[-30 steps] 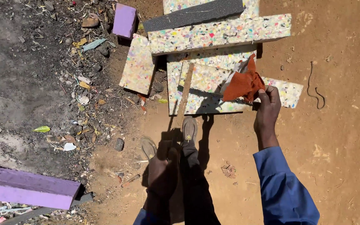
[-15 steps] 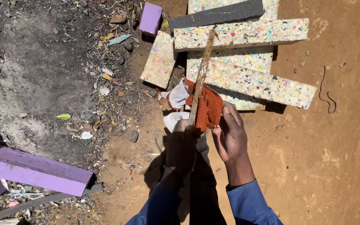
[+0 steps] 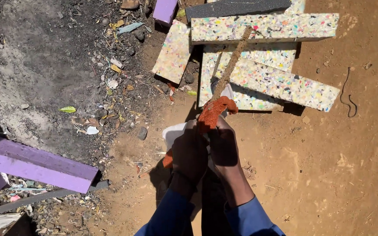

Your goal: Applying glue to a furniture component and cleaning the application tool.

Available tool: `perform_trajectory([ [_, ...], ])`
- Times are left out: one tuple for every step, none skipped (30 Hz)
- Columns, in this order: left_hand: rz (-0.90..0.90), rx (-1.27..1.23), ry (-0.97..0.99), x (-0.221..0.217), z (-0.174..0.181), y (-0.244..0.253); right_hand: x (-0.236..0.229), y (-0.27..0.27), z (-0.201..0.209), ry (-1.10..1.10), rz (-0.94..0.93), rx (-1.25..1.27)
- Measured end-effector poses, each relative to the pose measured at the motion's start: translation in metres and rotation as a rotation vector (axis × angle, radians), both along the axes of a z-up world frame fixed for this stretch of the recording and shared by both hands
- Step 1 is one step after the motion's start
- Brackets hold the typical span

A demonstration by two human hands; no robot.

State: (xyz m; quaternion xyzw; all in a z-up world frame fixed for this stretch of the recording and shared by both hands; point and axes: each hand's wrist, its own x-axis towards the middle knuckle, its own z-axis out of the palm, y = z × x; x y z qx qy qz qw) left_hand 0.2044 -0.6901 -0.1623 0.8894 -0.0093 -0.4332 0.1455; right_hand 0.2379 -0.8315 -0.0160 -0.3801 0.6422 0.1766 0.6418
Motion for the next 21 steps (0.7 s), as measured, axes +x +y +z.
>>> perform_trajectory([
  [-0.119, -0.07, -0.146, -0.003, -0.003, 0.004, -0.001, 0.0, -0.007, 0.008, 0.044, -0.026],
  [-0.12, -0.069, -0.142, -0.005, -0.004, 0.009, -0.028, 0.01, -0.044, 0.011, 0.043, -0.025],
  [-0.296, -0.174, -0.362, -0.007, -0.004, 0.015, -0.055, 0.021, -0.081, -0.09, 0.162, -0.296],
  [-0.471, -0.28, -0.583, -0.008, -0.004, 0.02, -0.082, 0.032, -0.117, -0.193, 0.281, -0.565],
  [-0.473, -0.279, -0.579, -0.008, -0.004, 0.022, -0.087, 0.028, -0.124, -0.189, 0.28, -0.562],
  [-0.602, -0.227, -0.613, -0.007, -0.004, 0.024, -0.092, 0.024, -0.132, -0.194, 0.149, -0.549],
  [-0.731, -0.173, -0.647, -0.006, -0.004, 0.026, -0.096, 0.021, -0.14, -0.2, 0.016, -0.534],
  [-0.734, -0.172, -0.644, -0.01, -0.008, 0.026, -0.085, 0.017, -0.121, -0.198, 0.014, -0.531],
  [-0.694, -0.173, -0.597, -0.013, -0.011, 0.025, -0.074, 0.011, -0.102, -0.297, 0.057, -0.523],
  [-0.654, -0.174, -0.55, -0.017, -0.015, 0.024, -0.063, 0.005, -0.083, -0.396, 0.1, -0.514],
  [-0.656, -0.173, -0.548, -0.018, -0.014, 0.023, -0.063, 0.011, -0.087, -0.395, 0.098, -0.513],
  [-0.639, -0.189, -0.56, -0.019, -0.014, 0.022, -0.063, 0.016, -0.092, -0.365, 0.077, -0.399],
  [-0.623, -0.207, -0.57, -0.02, -0.014, 0.021, -0.064, 0.021, -0.096, -0.331, 0.054, -0.286],
  [-0.627, -0.209, -0.566, -0.021, -0.013, 0.019, -0.07, 0.026, -0.116, -0.327, 0.05, -0.287],
  [-0.601, -0.233, -0.583, -0.022, -0.012, 0.017, -0.077, 0.03, -0.136, -0.299, 0.166, -0.333],
  [-0.575, -0.257, -0.6, -0.023, -0.011, 0.016, -0.084, 0.035, -0.156, -0.27, 0.282, -0.378],
  [-0.578, -0.255, -0.597, -0.023, -0.008, 0.015, -0.076, 0.028, -0.143, -0.269, 0.28, -0.374],
  [-0.551, -0.277, -0.614, -0.023, -0.005, 0.014, -0.07, 0.021, -0.129, -0.267, 0.407, -0.446],
  [-0.526, -0.298, -0.63, -0.023, -0.002, 0.014, -0.063, 0.013, -0.117, -0.264, 0.533, -0.518],
  [-0.53, -0.297, -0.626, -0.023, 0.003, 0.013, -0.066, 0.019, -0.125, -0.261, 0.529, -0.514],
  [-0.503, -0.32, -0.643, -0.022, 0.007, 0.012, -0.068, 0.025, -0.134, -0.333, 0.217, -0.461],
])
